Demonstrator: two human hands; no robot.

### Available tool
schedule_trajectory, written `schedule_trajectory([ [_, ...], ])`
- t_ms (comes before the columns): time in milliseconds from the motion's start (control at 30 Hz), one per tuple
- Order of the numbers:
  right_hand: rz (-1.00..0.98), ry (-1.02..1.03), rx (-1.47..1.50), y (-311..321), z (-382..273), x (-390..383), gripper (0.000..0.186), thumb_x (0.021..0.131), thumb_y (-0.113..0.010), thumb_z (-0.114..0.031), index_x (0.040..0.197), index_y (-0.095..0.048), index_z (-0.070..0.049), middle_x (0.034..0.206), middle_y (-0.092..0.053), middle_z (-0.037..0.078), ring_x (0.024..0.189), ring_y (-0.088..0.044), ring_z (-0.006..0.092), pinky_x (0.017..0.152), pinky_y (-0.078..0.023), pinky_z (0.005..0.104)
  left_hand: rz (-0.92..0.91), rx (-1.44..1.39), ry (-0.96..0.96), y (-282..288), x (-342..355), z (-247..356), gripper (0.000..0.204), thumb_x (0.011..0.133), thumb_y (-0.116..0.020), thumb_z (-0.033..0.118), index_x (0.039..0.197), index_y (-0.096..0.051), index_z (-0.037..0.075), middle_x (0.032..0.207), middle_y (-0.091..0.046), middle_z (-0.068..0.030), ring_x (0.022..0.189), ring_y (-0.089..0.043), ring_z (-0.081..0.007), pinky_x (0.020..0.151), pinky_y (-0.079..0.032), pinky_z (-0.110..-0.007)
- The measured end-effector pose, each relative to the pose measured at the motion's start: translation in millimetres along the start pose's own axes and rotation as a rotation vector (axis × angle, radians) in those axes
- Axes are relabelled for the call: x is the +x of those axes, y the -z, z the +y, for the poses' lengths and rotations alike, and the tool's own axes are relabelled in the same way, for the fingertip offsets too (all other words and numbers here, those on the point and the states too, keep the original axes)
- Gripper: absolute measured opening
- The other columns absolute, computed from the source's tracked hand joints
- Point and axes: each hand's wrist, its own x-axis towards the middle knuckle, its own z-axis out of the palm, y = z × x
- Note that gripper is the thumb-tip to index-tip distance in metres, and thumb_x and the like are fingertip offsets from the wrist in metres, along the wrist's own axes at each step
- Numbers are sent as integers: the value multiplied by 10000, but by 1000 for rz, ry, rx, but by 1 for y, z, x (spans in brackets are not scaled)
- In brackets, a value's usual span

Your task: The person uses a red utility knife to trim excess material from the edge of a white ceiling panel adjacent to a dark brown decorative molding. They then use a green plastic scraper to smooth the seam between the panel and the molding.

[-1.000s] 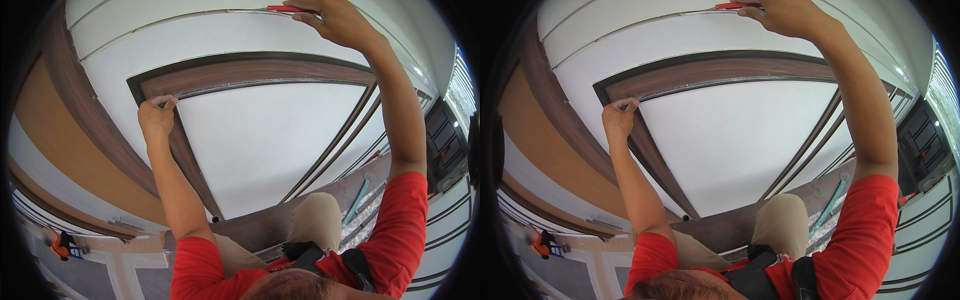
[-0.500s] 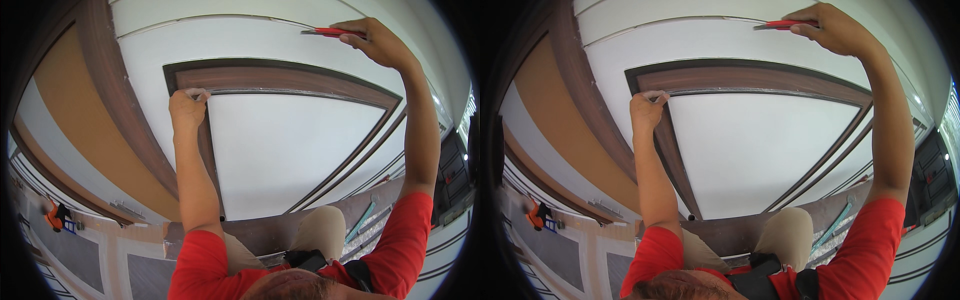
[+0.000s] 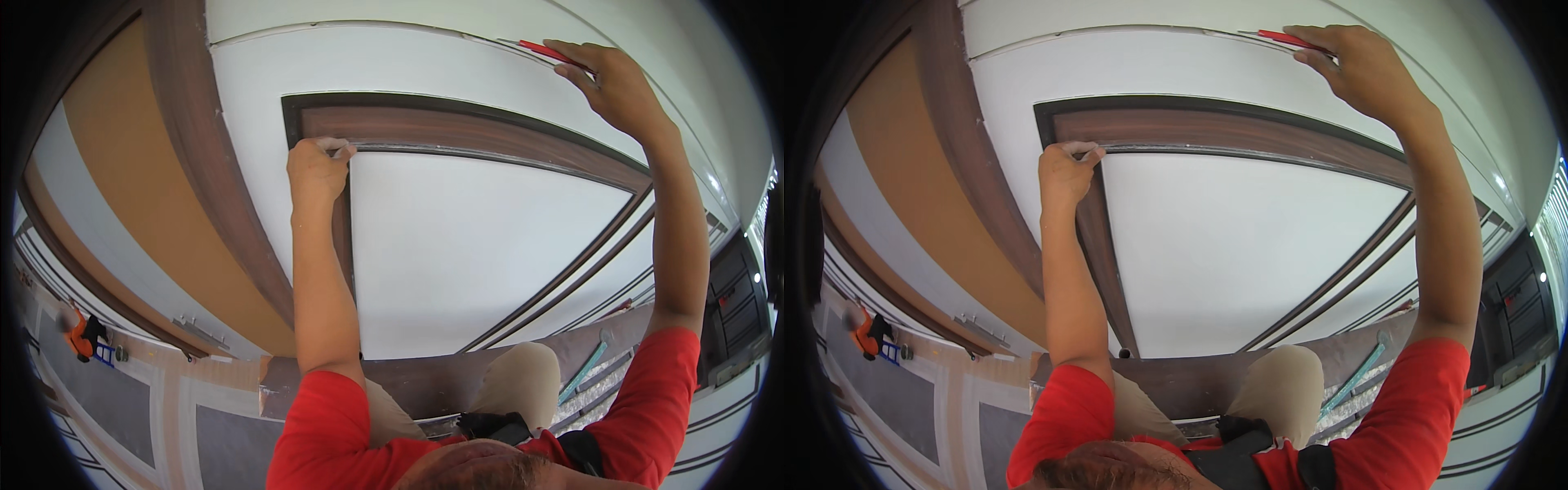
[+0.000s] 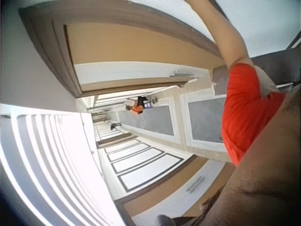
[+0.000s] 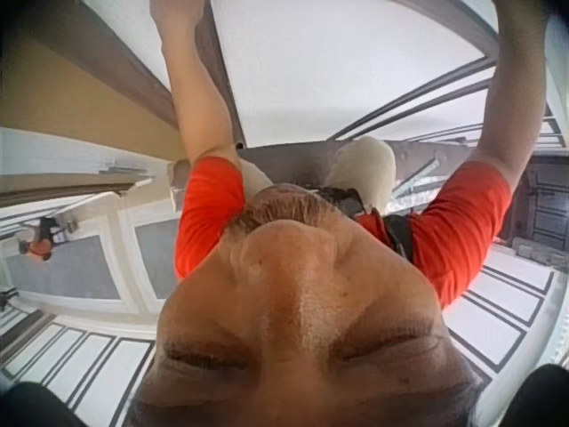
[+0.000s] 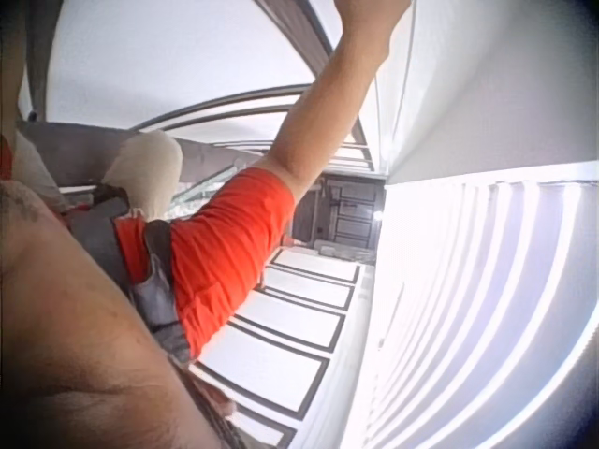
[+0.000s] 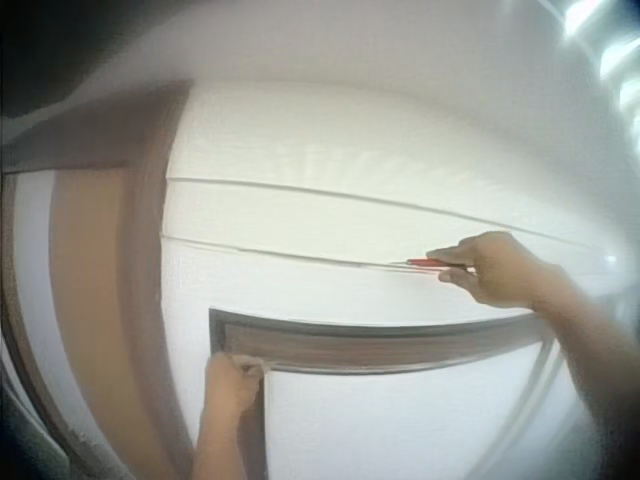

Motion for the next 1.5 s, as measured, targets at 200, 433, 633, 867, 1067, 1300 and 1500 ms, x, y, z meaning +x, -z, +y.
schedule_trajectory([
  [200,19,-6,-46,-4,-6,-5,344,1018,-634,-312,1294,-725,-127,1067,-771,125,906,-700,312,865,-555,421,-2,-13,-25,1,1,1,289,853,-814,253,1041,-810,34,819,-756,-175,718,-710,-259,745,-557,-354],
  [433,15,2,-72,-7,-9,-2,346,1014,-637,-295,1295,-718,-111,918,-748,144,820,-687,311,798,-551,431,8,-20,-33,0,0,-2,288,853,-818,253,1036,-810,30,827,-760,-172,728,-711,-254,746,-557,-356],
  [633,15,-25,-94,-13,-18,0,341,1017,-633,-292,1286,-721,-102,907,-750,152,806,-691,312,781,-554,420,10,-40,-19,2,-3,2,271,863,-813,234,1038,-808,27,895,-771,-191,783,-726,-272,777,-558,-357],
  [867,-179,-99,91,-2,9,26,347,1006,-657,-277,1281,-726,-78,1054,-768,170,875,-724,311,858,-559,414,-40,-34,41,6,-3,9,281,869,-810,232,1054,-804,20,931,-771,-200,819,-729,-284,801,-558,-366],
  [1067,-258,-4,37,30,12,29,370,1001,-669,-267,1302,-713,-57,1137,-768,157,949,-739,291,902,-576,372,-14,-12,-5,4,-4,10,252,874,-800,202,1042,-800,14,914,-770,-189,810,-730,-288,793,-560,-378],
  [1300,-176,73,95,34,-17,-42,327,986,-677,-235,1278,-734,-99,1054,-776,155,822,-709,286,795,-564,406,-64,56,65,4,-5,21,282,870,-803,227,1058,-795,16,901,-771,-194,837,-740,-310,826,-563,-380],
  [1500,-207,-129,746,-15,-48,-144,354,967,-711,-208,1287,-710,-59,1014,-757,188,792,-688,300,758,-552,374,300,128,-341,-12,-15,38,380,856,-829,284,1178,-781,88,978,-737,-90,839,-688,-235,781,-540,-344],
])
